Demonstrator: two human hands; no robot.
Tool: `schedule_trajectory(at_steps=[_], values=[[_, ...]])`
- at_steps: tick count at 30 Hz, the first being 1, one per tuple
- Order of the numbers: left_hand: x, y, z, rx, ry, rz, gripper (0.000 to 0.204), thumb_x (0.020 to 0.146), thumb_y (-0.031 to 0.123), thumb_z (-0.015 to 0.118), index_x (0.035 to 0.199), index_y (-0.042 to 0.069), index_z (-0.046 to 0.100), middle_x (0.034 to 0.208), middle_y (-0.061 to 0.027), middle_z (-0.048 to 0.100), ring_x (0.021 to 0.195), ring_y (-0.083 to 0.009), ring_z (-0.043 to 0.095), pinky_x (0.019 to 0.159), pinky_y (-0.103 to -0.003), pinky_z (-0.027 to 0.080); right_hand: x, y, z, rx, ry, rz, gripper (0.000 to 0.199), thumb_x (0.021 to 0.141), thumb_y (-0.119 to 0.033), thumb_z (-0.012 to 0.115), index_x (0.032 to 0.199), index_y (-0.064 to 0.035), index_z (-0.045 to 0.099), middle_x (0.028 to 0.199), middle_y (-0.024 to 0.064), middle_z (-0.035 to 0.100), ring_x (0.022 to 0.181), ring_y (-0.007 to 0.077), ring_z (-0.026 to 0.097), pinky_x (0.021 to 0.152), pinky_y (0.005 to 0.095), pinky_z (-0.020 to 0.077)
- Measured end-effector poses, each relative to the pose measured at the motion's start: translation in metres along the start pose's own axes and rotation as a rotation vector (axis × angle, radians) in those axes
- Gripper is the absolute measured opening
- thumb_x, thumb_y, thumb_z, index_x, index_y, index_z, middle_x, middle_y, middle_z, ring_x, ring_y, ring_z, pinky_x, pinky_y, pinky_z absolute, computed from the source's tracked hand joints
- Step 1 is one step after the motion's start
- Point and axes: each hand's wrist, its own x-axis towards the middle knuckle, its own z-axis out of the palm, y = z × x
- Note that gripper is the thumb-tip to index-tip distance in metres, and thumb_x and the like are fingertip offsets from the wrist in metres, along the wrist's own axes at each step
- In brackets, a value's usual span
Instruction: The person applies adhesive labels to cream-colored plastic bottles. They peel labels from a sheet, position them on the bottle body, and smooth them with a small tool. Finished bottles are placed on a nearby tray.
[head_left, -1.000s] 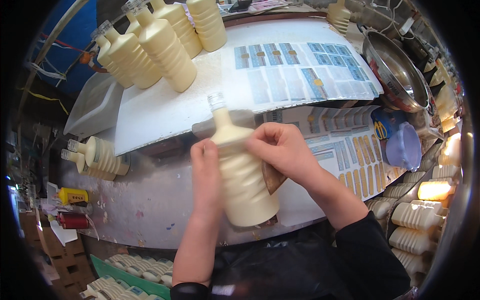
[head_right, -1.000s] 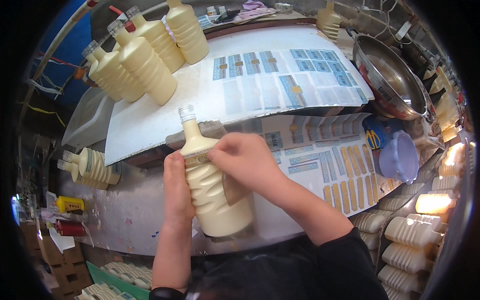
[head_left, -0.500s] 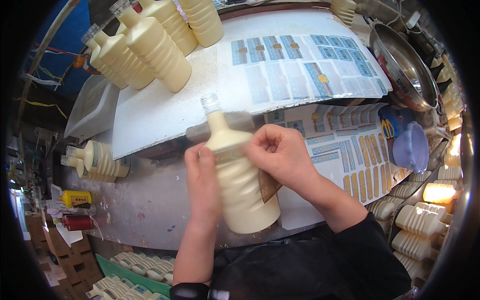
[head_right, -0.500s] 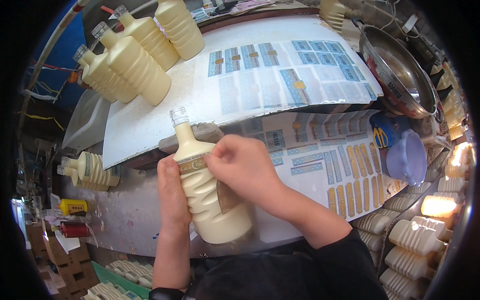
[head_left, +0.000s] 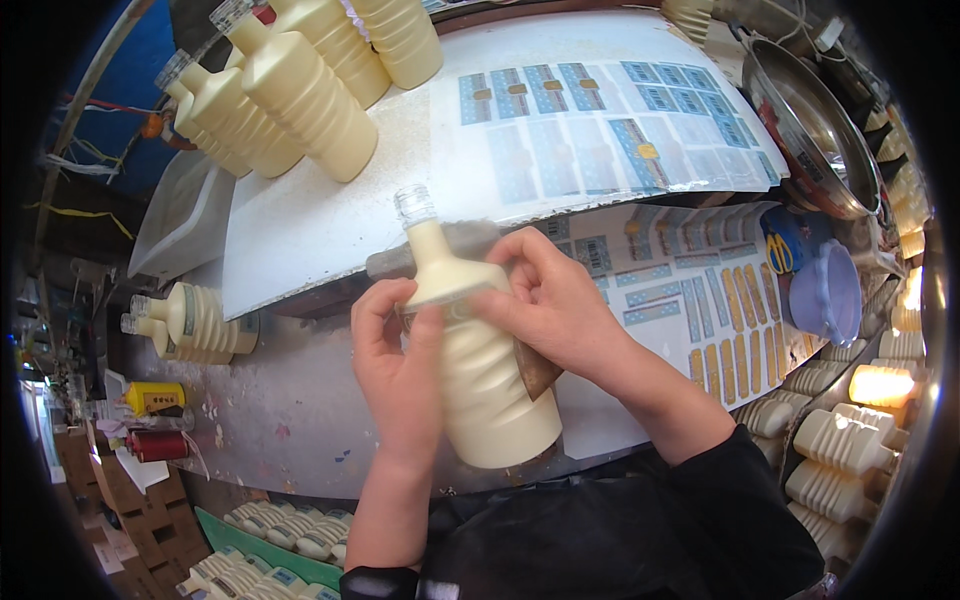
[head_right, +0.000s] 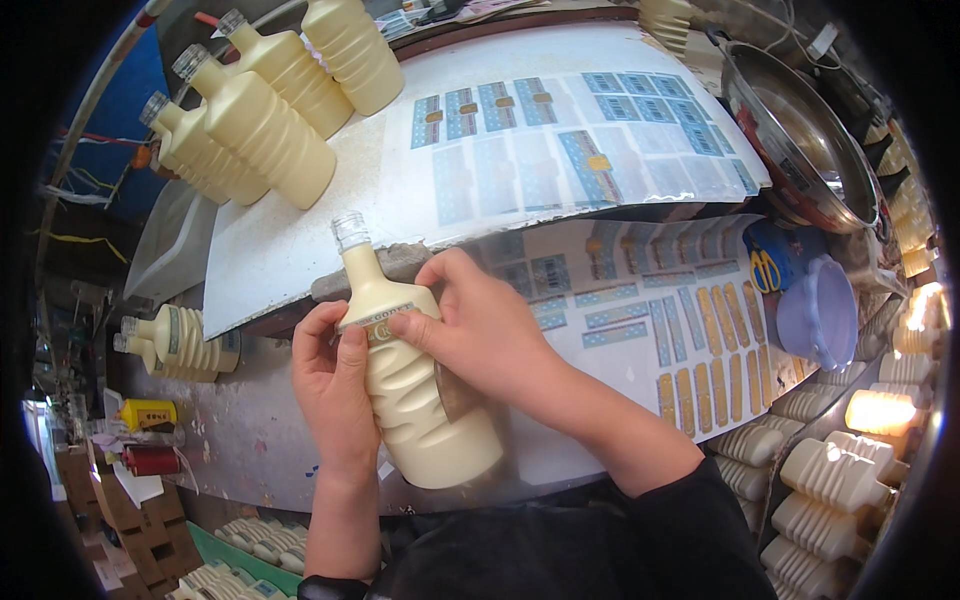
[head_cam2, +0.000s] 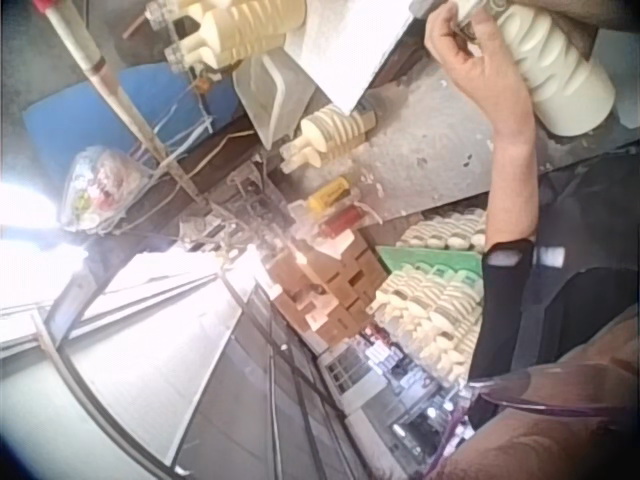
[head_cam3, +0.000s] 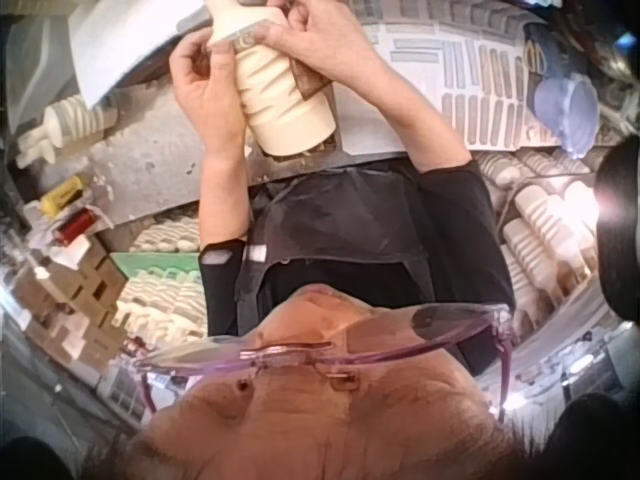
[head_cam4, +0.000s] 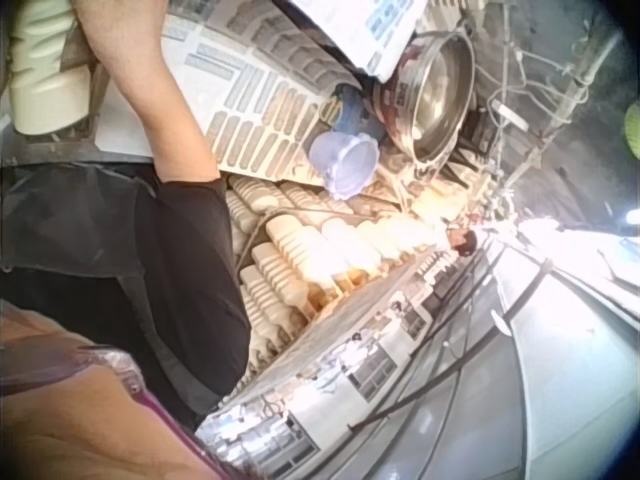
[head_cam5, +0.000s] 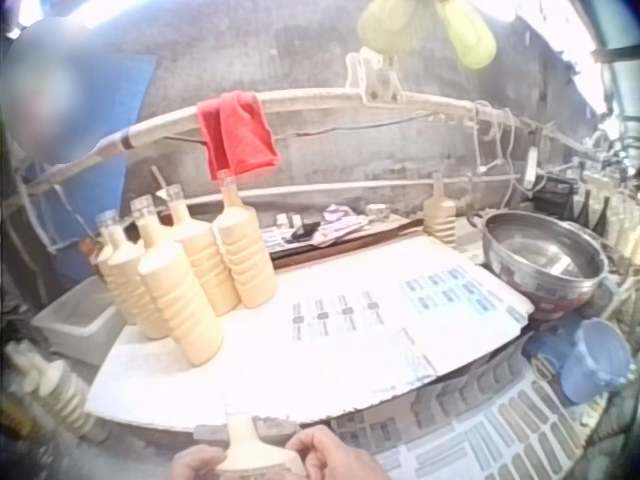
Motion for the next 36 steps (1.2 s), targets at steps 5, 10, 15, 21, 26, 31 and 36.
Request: schedule_trajectory(at_steps=[5, 10, 15, 21, 26, 31, 36], values=[[0.0005, -0.0034, -0.0004, -0.017, 0.017, -0.005, 0.029, 0.096, 0.004, 0.071, 0.121, 0.001, 0.058, 0.131, -0.0078, 0.051, 0.121, -0.0179, 0.053, 0.107, -0.033, 0.044, 0.0031, 0.0009, 0.0004, 0.064, -0.015, 0.009, 0.034, 0.09, -0.021, 0.077, 0.112, -0.003, 0.059, 0.073, -0.005, 0.054, 0.065, 0.0009, 0.048, 0.058, 0.0194, 0.0395], [0.0001, -0.0031, 0.0007, -0.02, 0.016, -0.003, 0.03, 0.094, 0.003, 0.071, 0.121, 0.001, 0.058, 0.132, -0.0089, 0.051, 0.123, -0.0185, 0.052, 0.109, -0.034, 0.042, 0.0038, -0.0006, -0.0021, 0.093, -0.039, 0.025, 0.034, 0.091, -0.022, 0.077, 0.111, -0.0024, 0.059, 0.071, -0.0044, 0.056, 0.064, 0.0011, 0.05, 0.057, 0.0199, 0.0412], [-0.0004, -0.0038, 0.0002, -0.013, 0.021, -0.005, 0.03, 0.094, 0.002, 0.071, 0.121, 0.001, 0.058, 0.132, -0.0094, 0.051, 0.122, -0.0188, 0.053, 0.11, -0.034, 0.042, 0.0038, -0.0007, -0.0025, 0.104, -0.048, 0.018, 0.032, 0.093, -0.021, 0.075, 0.112, -0.0023, 0.058, 0.071, -0.0041, 0.057, 0.064, 0.0014, 0.052, 0.057, 0.02, 0.0418], [0.0001, -0.0039, 0.0005, -0.021, 0.018, -0.001, 0.029, 0.096, 0.003, 0.069, 0.122, 0.002, 0.057, 0.131, -0.0091, 0.052, 0.123, -0.0185, 0.052, 0.109, -0.034, 0.041, 0.0043, 0.0015, -0.0037, 0.148, -0.058, 0.047, 0.036, 0.092, -0.028, 0.076, 0.111, -0.0026, 0.059, 0.072, 0.0018, 0.06, 0.066, 0.0092, 0.056, 0.062, 0.0276, 0.0463], [-0.0001, 0.0007, 0.0014, -0.002, -0.018, -0.004, 0.032, 0.097, 0.006, 0.067, 0.125, 0.001, 0.053, 0.129, -0.0088, 0.053, 0.119, -0.0171, 0.052, 0.106, -0.033, 0.042, 0.0036, 0.0028, -0.0023, 0.241, -0.059, 0.057, 0.036, 0.093, -0.029, 0.074, 0.111, -0.0028, 0.058, 0.073, 0.0023, 0.06, 0.067, 0.0093, 0.056, 0.063, 0.0275, 0.0464], [0.0016, -0.0007, 0.0046, 0.085, -0.027, 0.012, 0.037, 0.096, 0.01, 0.069, 0.127, 0.001, 0.05, 0.126, -0.0091, 0.053, 0.116, -0.0169, 0.052, 0.103, -0.033, 0.043, 0.0036, 0.0018, -0.0002, 0.107, -0.045, 0.006, 0.03, 0.096, -0.024, 0.072, 0.113, -0.0037, 0.056, 0.076, -0.0036, 0.057, 0.068, 0.0014, 0.052, 0.061, 0.0193, 0.0426], [0.0022, -0.0009, 0.0059, 0.081, -0.031, -0.003, 0.038, 0.095, 0.01, 0.07, 0.126, 0.001, 0.049, 0.125, -0.0093, 0.053, 0.116, -0.0169, 0.052, 0.103, -0.033, 0.043, 0.0031, 0.0048, 0.0004, 0.121, -0.025, 0.006, 0.03, 0.096, -0.023, 0.072, 0.113, -0.0032, 0.057, 0.076, -0.0033, 0.058, 0.07, 0.0016, 0.053, 0.062, 0.0197, 0.0434]])
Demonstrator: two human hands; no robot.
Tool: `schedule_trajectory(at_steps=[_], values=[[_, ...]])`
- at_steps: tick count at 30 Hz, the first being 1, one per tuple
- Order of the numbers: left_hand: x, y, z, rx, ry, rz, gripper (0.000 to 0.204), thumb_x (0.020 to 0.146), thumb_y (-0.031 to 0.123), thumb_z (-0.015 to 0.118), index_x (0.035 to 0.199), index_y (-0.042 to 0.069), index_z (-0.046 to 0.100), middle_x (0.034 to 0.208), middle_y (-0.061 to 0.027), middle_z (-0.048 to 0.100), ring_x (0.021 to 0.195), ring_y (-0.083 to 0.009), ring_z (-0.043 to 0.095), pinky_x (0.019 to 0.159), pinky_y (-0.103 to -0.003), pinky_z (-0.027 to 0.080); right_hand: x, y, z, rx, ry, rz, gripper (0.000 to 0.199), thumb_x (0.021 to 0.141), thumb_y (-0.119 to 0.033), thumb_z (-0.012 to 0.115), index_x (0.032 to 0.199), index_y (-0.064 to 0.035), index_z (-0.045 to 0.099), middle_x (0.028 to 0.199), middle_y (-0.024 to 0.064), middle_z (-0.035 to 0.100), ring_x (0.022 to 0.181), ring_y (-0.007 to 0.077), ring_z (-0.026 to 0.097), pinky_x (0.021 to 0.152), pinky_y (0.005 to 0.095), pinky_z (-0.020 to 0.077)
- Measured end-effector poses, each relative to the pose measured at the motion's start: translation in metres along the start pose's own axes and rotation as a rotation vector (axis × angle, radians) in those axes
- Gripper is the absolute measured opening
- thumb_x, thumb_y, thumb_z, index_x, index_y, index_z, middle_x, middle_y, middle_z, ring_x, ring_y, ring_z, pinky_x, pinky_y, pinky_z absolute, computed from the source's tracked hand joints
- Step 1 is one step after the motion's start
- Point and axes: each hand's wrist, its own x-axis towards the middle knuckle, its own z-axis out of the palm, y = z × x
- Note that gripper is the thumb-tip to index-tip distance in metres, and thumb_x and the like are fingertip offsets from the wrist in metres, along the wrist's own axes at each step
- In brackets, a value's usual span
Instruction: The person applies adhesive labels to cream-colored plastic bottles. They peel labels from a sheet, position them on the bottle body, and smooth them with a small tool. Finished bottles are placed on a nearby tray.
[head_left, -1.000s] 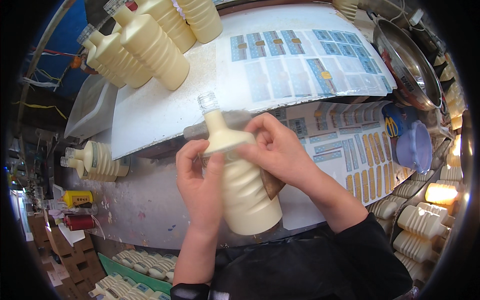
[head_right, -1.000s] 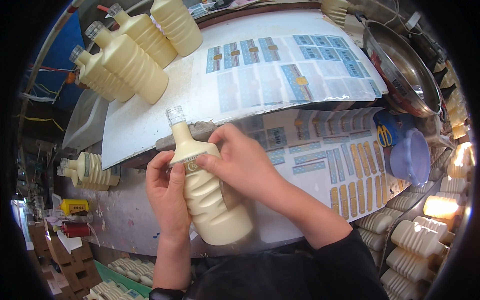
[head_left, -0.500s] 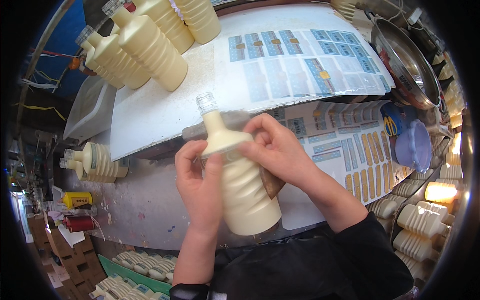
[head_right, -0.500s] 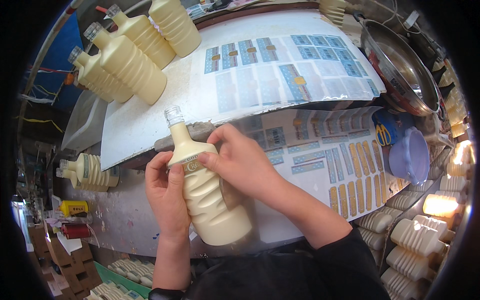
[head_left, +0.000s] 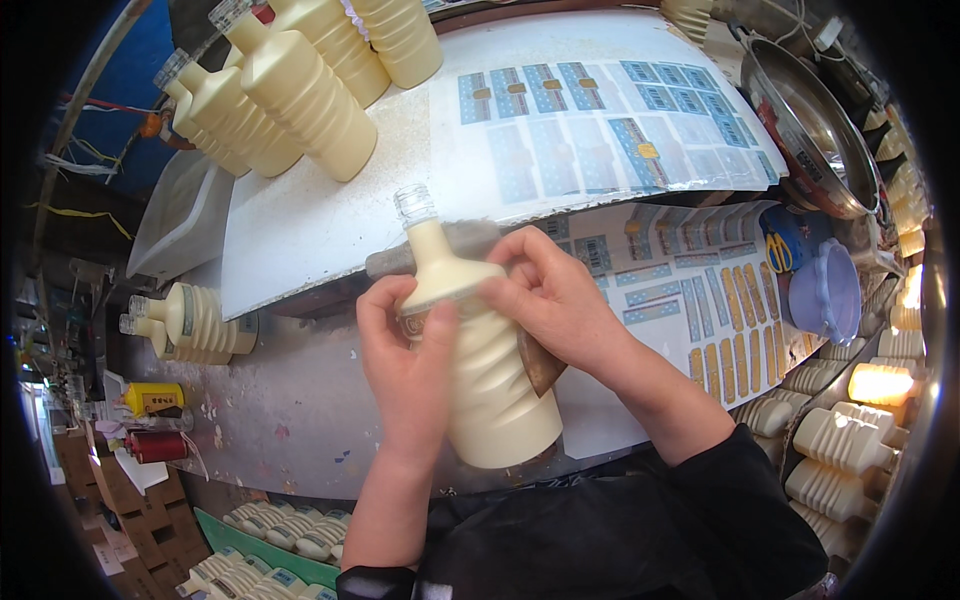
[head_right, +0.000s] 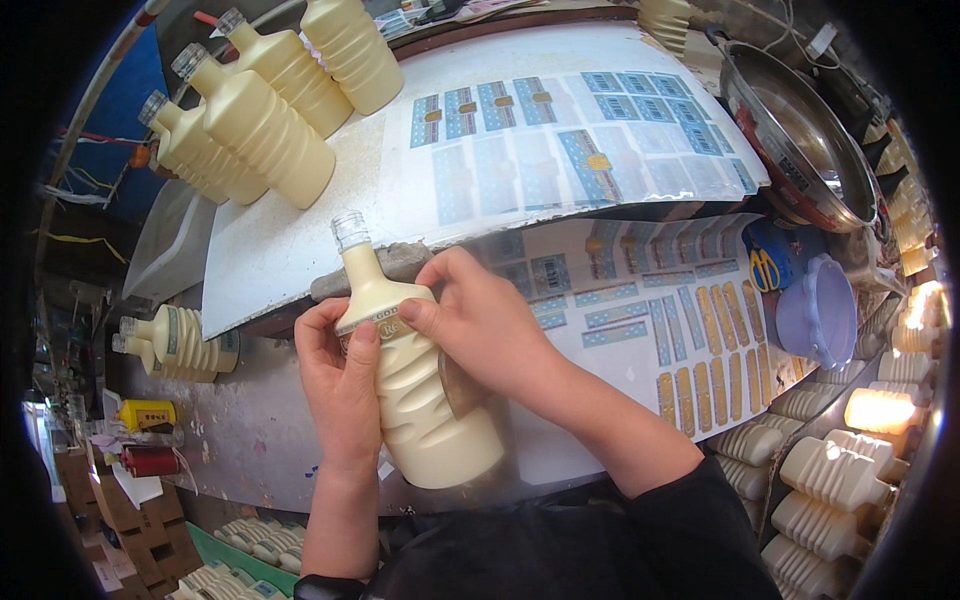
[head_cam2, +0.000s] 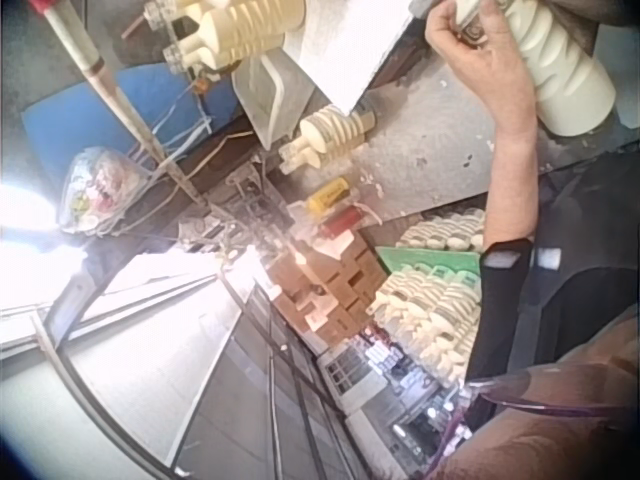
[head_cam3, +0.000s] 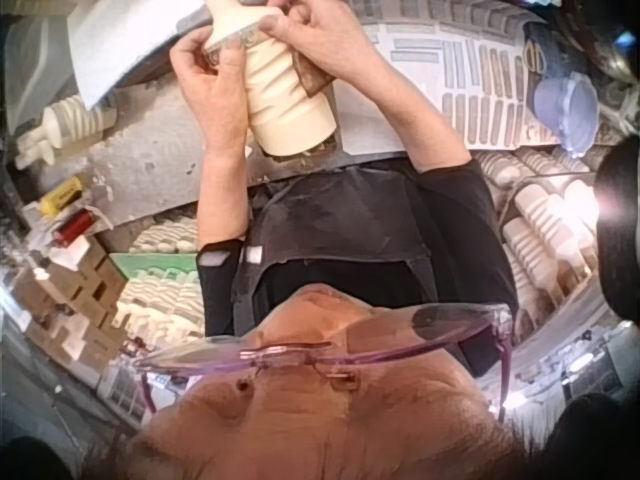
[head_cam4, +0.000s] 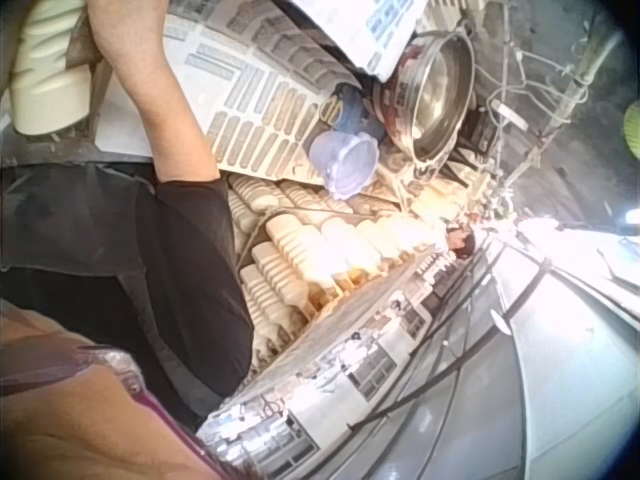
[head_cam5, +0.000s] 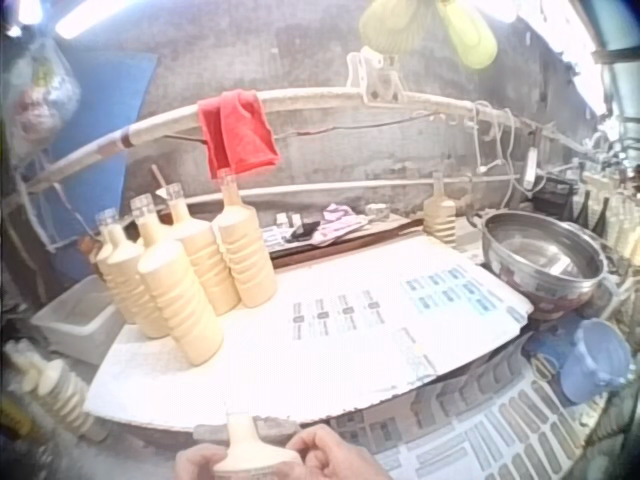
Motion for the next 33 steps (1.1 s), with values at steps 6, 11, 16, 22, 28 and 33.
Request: schedule_trajectory(at_steps=[6, 11, 16, 22, 28, 33], values=[[-0.001, 0.004, 0.0, -0.025, -0.002, -0.003, 0.039, 0.094, 0.008, 0.071, 0.127, 0.001, 0.049, 0.124, -0.0094, 0.053, 0.115, -0.0168, 0.052, 0.103, -0.033, 0.043, 0.0, -0.001, 0.0, -0.013, 0.01, -0.002, 0.034, 0.095, -0.03, 0.071, 0.11, -0.0019, 0.059, 0.078, 0.0072, 0.064, 0.073, 0.0155, 0.06, 0.071, 0.0338, 0.0505], [0.0, 0.004, -0.001, 0.023, -0.004, 0.015, 0.034, 0.1, 0.013, 0.061, 0.128, 0.0, 0.048, 0.124, -0.0118, 0.055, 0.114, -0.018, 0.053, 0.102, -0.034, 0.044, 0.007, 0.014, -0.004, 0.232, -0.077, -0.018, 0.022, 0.105, -0.024, 0.056, 0.116, -0.0051, 0.058, 0.088, 0.0005, 0.061, 0.081, 0.0037, 0.056, 0.07, 0.0215, 0.046], [-0.003, 0.004, 0.001, 0.158, -0.001, 0.018, 0.041, 0.103, 0.021, 0.054, 0.135, -0.002, 0.045, 0.127, -0.0177, 0.056, 0.113, -0.0223, 0.056, 0.1, -0.037, 0.045, -0.002, 0.002, -0.011, 0.291, -0.137, 0.058, 0.027, 0.109, -0.027, 0.049, 0.123, -0.0059, 0.058, 0.088, -0.0004, 0.059, 0.08, 0.0048, 0.056, 0.07, 0.0221, 0.0462], [-0.003, 0.006, 0.003, 0.25, -0.013, 0.031, 0.045, 0.102, 0.024, 0.056, 0.137, -0.002, 0.044, 0.127, -0.0205, 0.057, 0.113, -0.0263, 0.057, 0.099, -0.04, 0.046, 0.0, 0.012, 0.003, 0.124, -0.024, -0.059, 0.033, 0.101, -0.034, 0.066, 0.115, -0.0039, 0.06, 0.074, 0.0029, 0.064, 0.07, 0.0089, 0.058, 0.066, 0.0291, 0.0475], [-0.003, 0.007, 0.003, 0.257, -0.021, 0.041, 0.044, 0.102, 0.024, 0.055, 0.136, -0.002, 0.044, 0.127, -0.0205, 0.056, 0.113, -0.0263, 0.057, 0.099, -0.04, 0.046, 0.0, 0.013, 0.007, 0.111, 0.032, -0.081, 0.031, 0.101, -0.032, 0.066, 0.111, -0.0034, 0.06, 0.072, 0.0025, 0.063, 0.069, 0.0087, 0.057, 0.066, 0.0283, 0.0464], [-0.002, 0.006, 0.003, 0.248, -0.021, 0.042, 0.043, 0.103, 0.024, 0.054, 0.136, -0.002, 0.045, 0.126, -0.0206, 0.057, 0.112, -0.0257, 0.057, 0.098, -0.039, 0.046, 0.0, 0.01, 0.009, 0.118, 0.062, -0.077, 0.031, 0.101, -0.032, 0.065, 0.11, -0.0029, 0.06, 0.074, 0.0038, 0.064, 0.071, 0.0095, 0.058, 0.068, 0.0294, 0.0476]])
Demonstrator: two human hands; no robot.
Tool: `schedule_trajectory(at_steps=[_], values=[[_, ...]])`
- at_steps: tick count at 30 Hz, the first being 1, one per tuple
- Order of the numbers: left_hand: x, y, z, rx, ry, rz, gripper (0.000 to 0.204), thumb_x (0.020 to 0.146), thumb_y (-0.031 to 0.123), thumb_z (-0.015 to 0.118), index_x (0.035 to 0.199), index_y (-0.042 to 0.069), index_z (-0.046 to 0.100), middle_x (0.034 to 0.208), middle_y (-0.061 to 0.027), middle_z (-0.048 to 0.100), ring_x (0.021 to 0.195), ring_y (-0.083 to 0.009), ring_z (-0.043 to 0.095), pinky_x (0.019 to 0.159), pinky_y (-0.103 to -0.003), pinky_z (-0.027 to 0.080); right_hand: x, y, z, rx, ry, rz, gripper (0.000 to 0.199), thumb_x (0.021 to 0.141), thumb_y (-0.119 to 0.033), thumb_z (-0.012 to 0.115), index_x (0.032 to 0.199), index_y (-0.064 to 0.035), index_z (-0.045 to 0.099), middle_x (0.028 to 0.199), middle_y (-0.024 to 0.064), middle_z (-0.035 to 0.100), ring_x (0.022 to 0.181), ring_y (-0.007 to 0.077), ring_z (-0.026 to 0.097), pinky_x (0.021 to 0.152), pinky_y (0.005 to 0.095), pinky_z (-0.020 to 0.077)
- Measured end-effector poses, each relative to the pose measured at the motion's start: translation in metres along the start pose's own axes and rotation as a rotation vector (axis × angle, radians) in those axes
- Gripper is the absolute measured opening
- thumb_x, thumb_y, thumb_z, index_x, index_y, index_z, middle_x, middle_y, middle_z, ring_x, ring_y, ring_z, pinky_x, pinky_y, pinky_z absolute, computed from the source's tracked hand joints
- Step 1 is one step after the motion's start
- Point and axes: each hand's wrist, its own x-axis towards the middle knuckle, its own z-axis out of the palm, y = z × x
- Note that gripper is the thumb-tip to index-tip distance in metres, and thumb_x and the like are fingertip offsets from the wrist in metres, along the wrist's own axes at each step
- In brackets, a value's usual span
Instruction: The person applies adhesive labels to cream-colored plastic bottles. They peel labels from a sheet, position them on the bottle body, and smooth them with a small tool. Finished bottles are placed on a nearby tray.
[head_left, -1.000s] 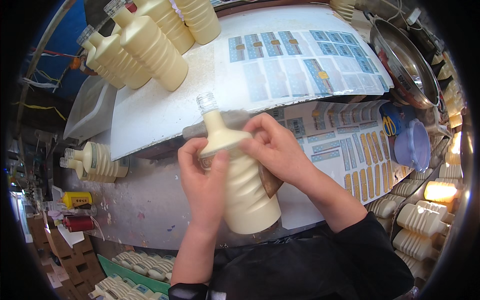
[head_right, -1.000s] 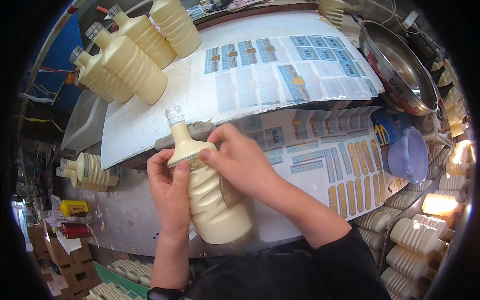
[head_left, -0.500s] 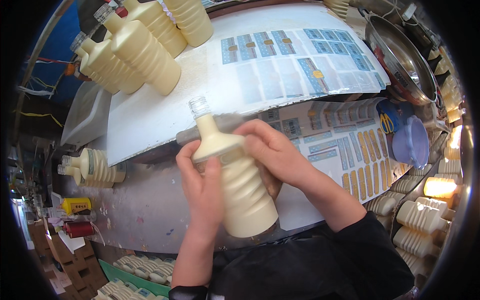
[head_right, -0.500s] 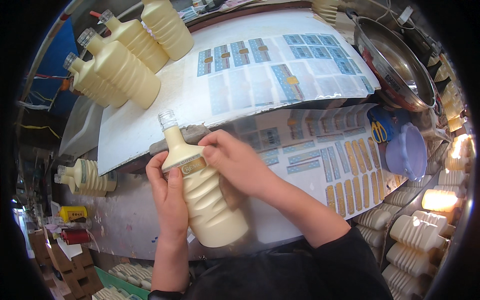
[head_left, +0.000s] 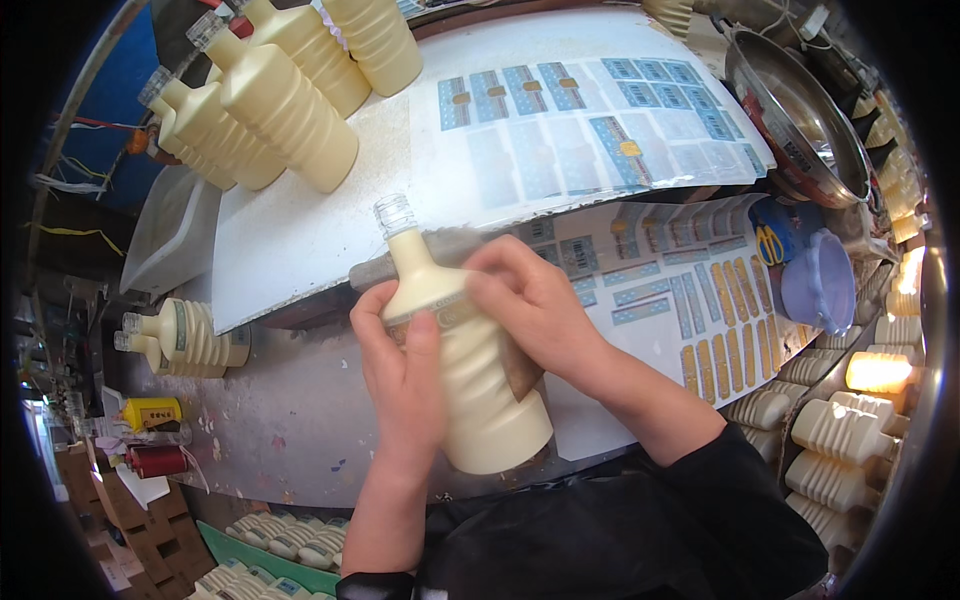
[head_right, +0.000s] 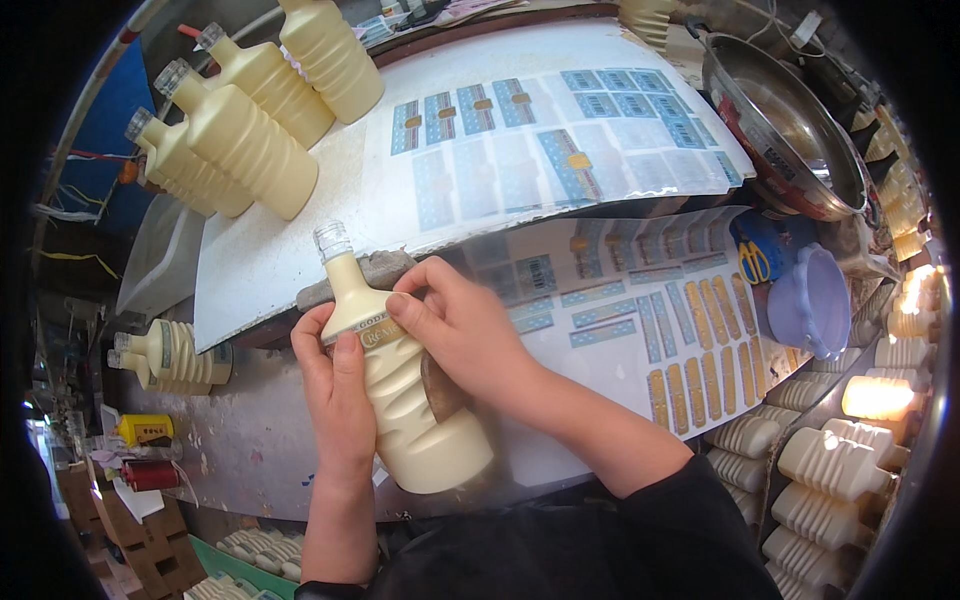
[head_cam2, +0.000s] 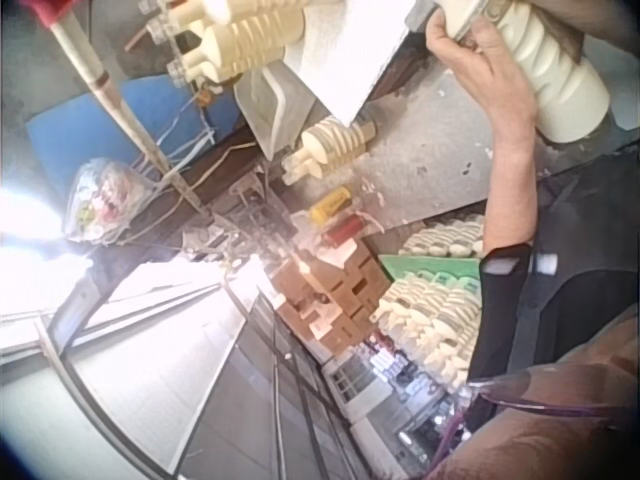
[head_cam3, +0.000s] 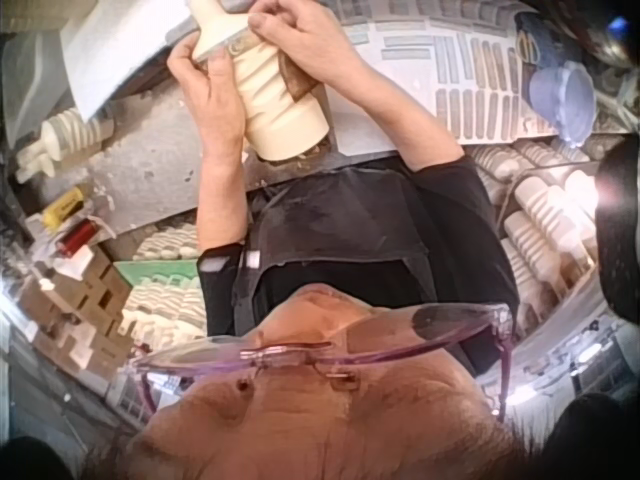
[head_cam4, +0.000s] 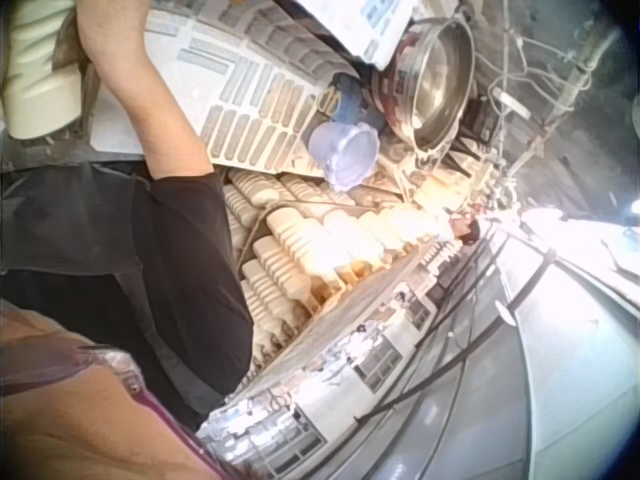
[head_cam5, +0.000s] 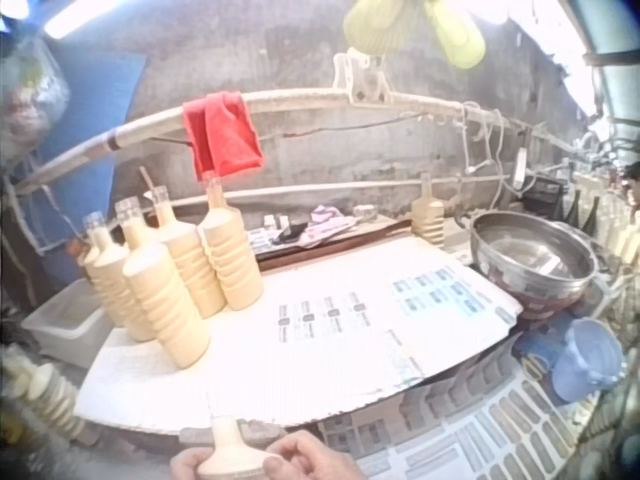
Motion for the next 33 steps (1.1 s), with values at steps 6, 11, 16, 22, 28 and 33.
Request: schedule_trajectory(at_steps=[6, 11, 16, 22, 28, 33], values=[[0.003, -0.006, -0.001, -0.048, 0.011, -0.038, 0.044, 0.102, 0.024, 0.056, 0.136, -0.002, 0.045, 0.125, -0.0212, 0.058, 0.112, -0.0262, 0.058, 0.097, -0.039, 0.047, 0.004, 0.001, -0.006, -0.034, -0.023, -0.072, 0.035, 0.1, -0.036, 0.066, 0.113, -0.0038, 0.06, 0.08, 0.0062, 0.064, 0.072, 0.0146, 0.059, 0.066, 0.0335, 0.0471], [0.002, 0.003, 0.0, -0.029, 0.008, -0.1, 0.046, 0.099, 0.022, 0.062, 0.135, -0.001, 0.045, 0.124, -0.0215, 0.059, 0.111, -0.0263, 0.059, 0.096, -0.04, 0.048, 0.0, -0.001, -0.006, -0.167, -0.07, -0.038, 0.044, 0.092, -0.042, 0.072, 0.114, -0.0063, 0.059, 0.072, 0.005, 0.055, 0.066, 0.0186, 0.056, 0.061, 0.0357, 0.0446], [0.001, 0.0, 0.0, -0.034, -0.006, -0.077, 0.047, 0.099, 0.023, 0.062, 0.135, -0.001, 0.045, 0.122, -0.0213, 0.06, 0.11, -0.0257, 0.06, 0.095, -0.04, 0.049, 0.0, 0.003, -0.004, -0.136, -0.04, -0.029, 0.042, 0.093, -0.041, 0.072, 0.113, -0.0057, 0.06, 0.073, 0.005, 0.056, 0.066, 0.0177, 0.055, 0.061, 0.0351, 0.0439], [0.002, 0.005, 0.0, -0.039, -0.006, -0.069, 0.047, 0.1, 0.027, 0.061, 0.135, -0.001, 0.045, 0.121, -0.0209, 0.061, 0.108, -0.0253, 0.061, 0.094, -0.039, 0.049, 0.001, -0.004, -0.003, -0.162, -0.021, -0.025, 0.038, 0.096, -0.038, 0.068, 0.111, -0.0045, 0.06, 0.074, 0.0061, 0.059, 0.068, 0.0172, 0.056, 0.063, 0.0351, 0.0449], [0.002, -0.001, -0.001, -0.053, -0.017, -0.077, 0.047, 0.101, 0.027, 0.061, 0.135, -0.001, 0.045, 0.122, -0.0205, 0.06, 0.109, -0.0247, 0.06, 0.094, -0.039, 0.049, 0.007, -0.005, -0.006, -0.072, -0.004, -0.055, 0.036, 0.097, -0.038, 0.068, 0.105, -0.0035, 0.062, 0.075, 0.0079, 0.063, 0.069, 0.0169, 0.058, 0.065, 0.0351, 0.047], [0.002, -0.004, -0.002, -0.103, -0.034, -0.097, 0.047, 0.101, 0.027, 0.061, 0.135, -0.001, 0.046, 0.123, -0.02, 0.06, 0.11, -0.0244, 0.06, 0.095, -0.038, 0.049, 0.004, -0.017, 0.001, -0.193, 0.021, 0.05, 0.033, 0.096, -0.034, 0.07, 0.102, -0.0016, 0.063, 0.078, 0.0082, 0.065, 0.071, 0.0145, 0.059, 0.069, 0.0333, 0.0495]])
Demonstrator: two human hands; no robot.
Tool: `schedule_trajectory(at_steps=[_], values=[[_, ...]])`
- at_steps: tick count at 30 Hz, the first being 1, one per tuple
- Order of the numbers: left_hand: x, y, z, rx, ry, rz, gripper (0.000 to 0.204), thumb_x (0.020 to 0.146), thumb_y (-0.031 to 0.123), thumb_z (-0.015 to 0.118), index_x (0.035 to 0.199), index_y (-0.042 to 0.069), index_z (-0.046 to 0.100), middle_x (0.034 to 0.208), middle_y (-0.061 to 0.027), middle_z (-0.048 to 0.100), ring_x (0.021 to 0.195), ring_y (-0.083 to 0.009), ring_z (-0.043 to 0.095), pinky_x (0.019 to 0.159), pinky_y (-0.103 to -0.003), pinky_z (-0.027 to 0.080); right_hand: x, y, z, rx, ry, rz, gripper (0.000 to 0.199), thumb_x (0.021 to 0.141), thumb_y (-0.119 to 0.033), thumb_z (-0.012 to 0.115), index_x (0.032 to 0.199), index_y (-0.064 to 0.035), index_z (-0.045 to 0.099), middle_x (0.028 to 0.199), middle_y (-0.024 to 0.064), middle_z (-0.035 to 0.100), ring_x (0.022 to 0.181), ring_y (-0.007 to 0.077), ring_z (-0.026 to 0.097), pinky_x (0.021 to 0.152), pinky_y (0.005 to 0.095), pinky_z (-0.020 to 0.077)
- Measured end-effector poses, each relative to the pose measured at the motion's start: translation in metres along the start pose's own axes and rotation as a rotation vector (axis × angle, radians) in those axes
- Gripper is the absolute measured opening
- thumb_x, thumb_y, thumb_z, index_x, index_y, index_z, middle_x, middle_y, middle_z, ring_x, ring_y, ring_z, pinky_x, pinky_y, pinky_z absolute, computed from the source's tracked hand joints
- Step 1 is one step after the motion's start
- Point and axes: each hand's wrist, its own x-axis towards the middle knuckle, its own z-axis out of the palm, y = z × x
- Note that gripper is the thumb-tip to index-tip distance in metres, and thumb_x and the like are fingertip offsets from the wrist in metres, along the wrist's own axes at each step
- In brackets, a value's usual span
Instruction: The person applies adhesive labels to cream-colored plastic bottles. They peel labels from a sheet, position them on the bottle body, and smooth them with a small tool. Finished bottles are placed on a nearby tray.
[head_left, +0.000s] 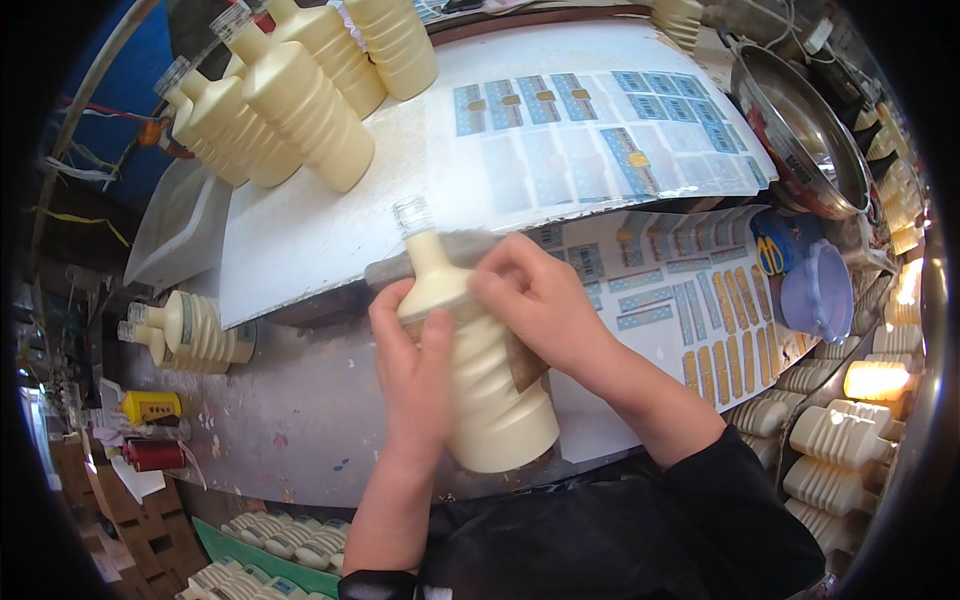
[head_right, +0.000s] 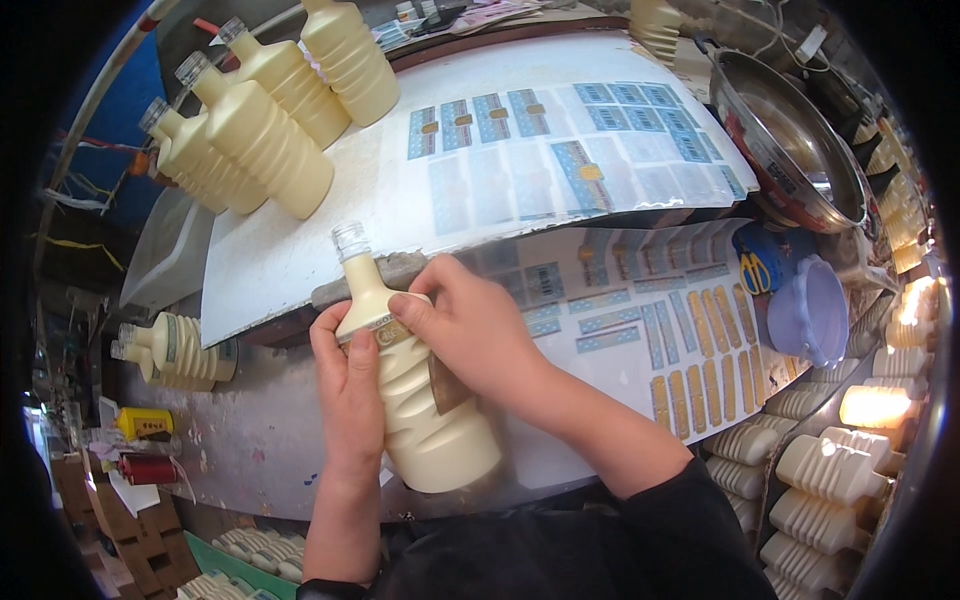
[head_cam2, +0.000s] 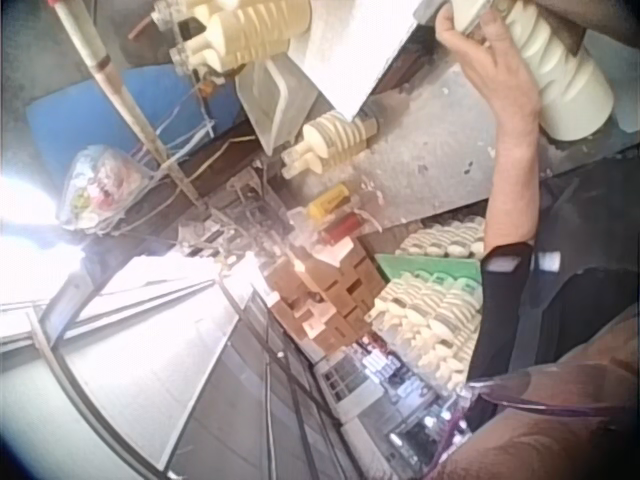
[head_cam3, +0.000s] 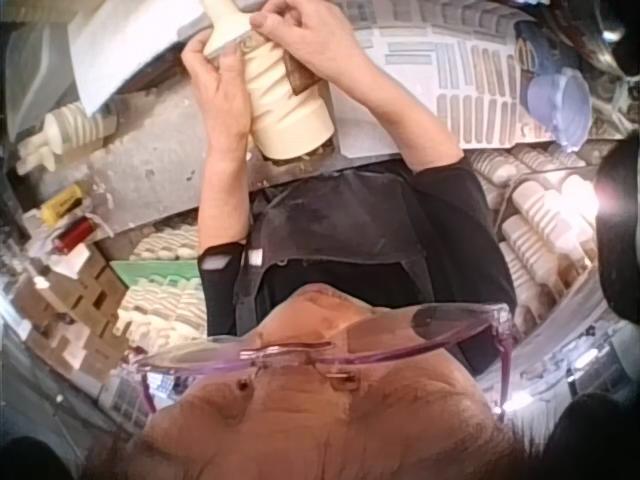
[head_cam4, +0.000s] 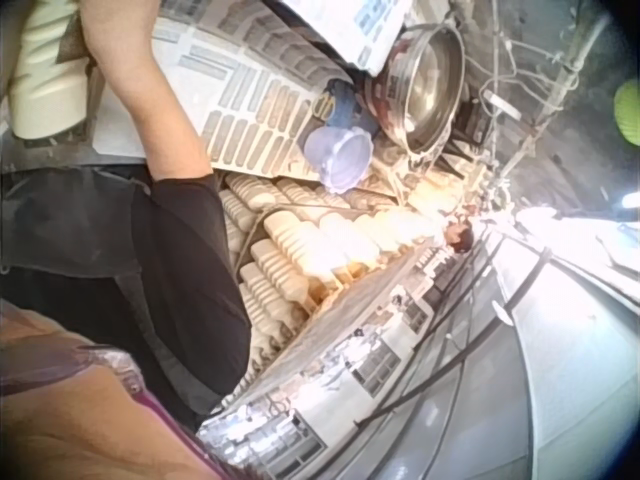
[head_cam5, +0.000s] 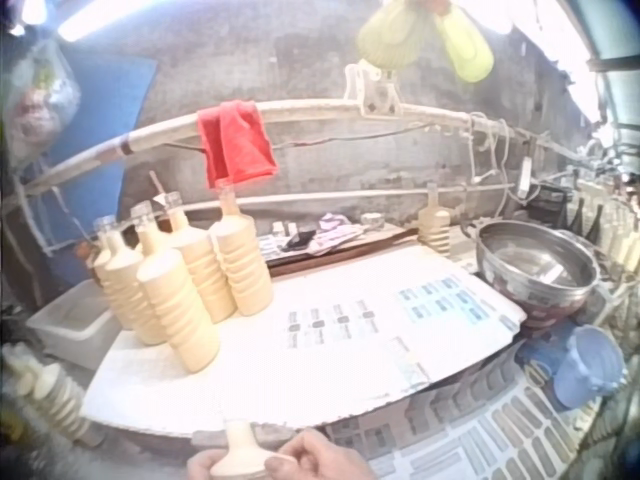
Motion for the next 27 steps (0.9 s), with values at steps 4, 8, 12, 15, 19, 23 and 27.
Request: schedule_trajectory(at_steps=[4, 8, 12, 15, 19, 23, 27], values=[[-0.001, 0.0, 0.001, 0.036, 0.014, 0.011, 0.047, 0.101, 0.027, 0.061, 0.135, -0.001, 0.046, 0.123, -0.0196, 0.06, 0.11, -0.0244, 0.06, 0.095, -0.038, 0.049, -0.001, 0.007, 0.001, 0.1, -0.007, 0.003, 0.031, 0.096, -0.03, 0.071, 0.105, -0.001, 0.063, 0.08, 0.0085, 0.067, 0.073, 0.0142, 0.061, 0.071, 0.0322, 0.0505], [-0.001, 0.001, 0.001, 0.027, 0.021, 0.008, 0.046, 0.101, 0.027, 0.061, 0.135, -0.001, 0.046, 0.123, -0.0195, 0.06, 0.11, -0.0244, 0.06, 0.095, -0.038, 0.049, -0.002, 0.011, 0.001, 0.151, -0.018, -0.003, 0.031, 0.096, -0.029, 0.07, 0.109, -0.0013, 0.062, 0.084, 0.0095, 0.07, 0.078, 0.0147, 0.064, 0.075, 0.0319, 0.0523], [-0.001, 0.004, 0.002, 0.019, 0.018, 0.013, 0.046, 0.1, 0.026, 0.062, 0.134, 0.0, 0.046, 0.123, -0.0199, 0.061, 0.109, -0.0245, 0.061, 0.095, -0.038, 0.049, -0.002, 0.012, 0.0, 0.148, -0.033, 0.01, 0.033, 0.096, -0.03, 0.071, 0.109, -0.0011, 0.062, 0.087, 0.0106, 0.071, 0.082, 0.015, 0.066, 0.077, 0.0322, 0.0531], [-0.001, 0.002, 0.001, 0.044, 0.023, 0.019, 0.044, 0.102, 0.027, 0.06, 0.134, 0.0, 0.046, 0.122, -0.0201, 0.061, 0.108, -0.0244, 0.061, 0.094, -0.038, 0.05, -0.002, 0.014, -0.001, 0.161, -0.032, -0.016, 0.035, 0.097, -0.032, 0.07, 0.109, -0.0014, 0.062, 0.087, 0.0106, 0.071, 0.082, 0.0158, 0.066, 0.077, 0.0327, 0.0531], [-0.001, 0.001, 0.0, 0.019, 0.02, 0.008, 0.041, 0.103, 0.027, 0.056, 0.134, 0.0, 0.047, 0.121, -0.0198, 0.062, 0.108, -0.0244, 0.061, 0.094, -0.039, 0.05, -0.007, -0.019, -0.006, -0.175, -0.055, 0.011, 0.039, 0.096, -0.037, 0.07, 0.108, -0.0016, 0.062, 0.087, 0.0116, 0.071, 0.081, 0.0188, 0.068, 0.078, 0.0341, 0.0535], [0.0, -0.003, 0.0, 0.032, 0.013, 0.028, 0.041, 0.105, 0.028, 0.054, 0.134, 0.0, 0.047, 0.122, -0.0188, 0.062, 0.108, -0.0232, 0.061, 0.094, -0.038, 0.049, -0.007, -0.021, -0.006, -0.241, -0.077, 0.093, 0.04, 0.095, -0.039, 0.068, 0.109, -0.0009, 0.064, 0.092, 0.0145, 0.071, 0.086, 0.0209, 0.068, 0.081, 0.0344, 0.0532], [0.0, -0.007, -0.002, -0.121, 0.02, -0.015, 0.041, 0.106, 0.029, 0.052, 0.135, 0.001, 0.046, 0.122, -0.0155, 0.062, 0.108, -0.0199, 0.059, 0.094, -0.037, 0.049, 0.006, 0.009, -0.026, 0.163, -0.029, 0.078, 0.026, 0.101, -0.024, 0.059, 0.112, -0.0038, 0.068, 0.096, 0.0025, 0.068, 0.091, 0.0115, 0.062, 0.084, 0.0263, 0.0492]])
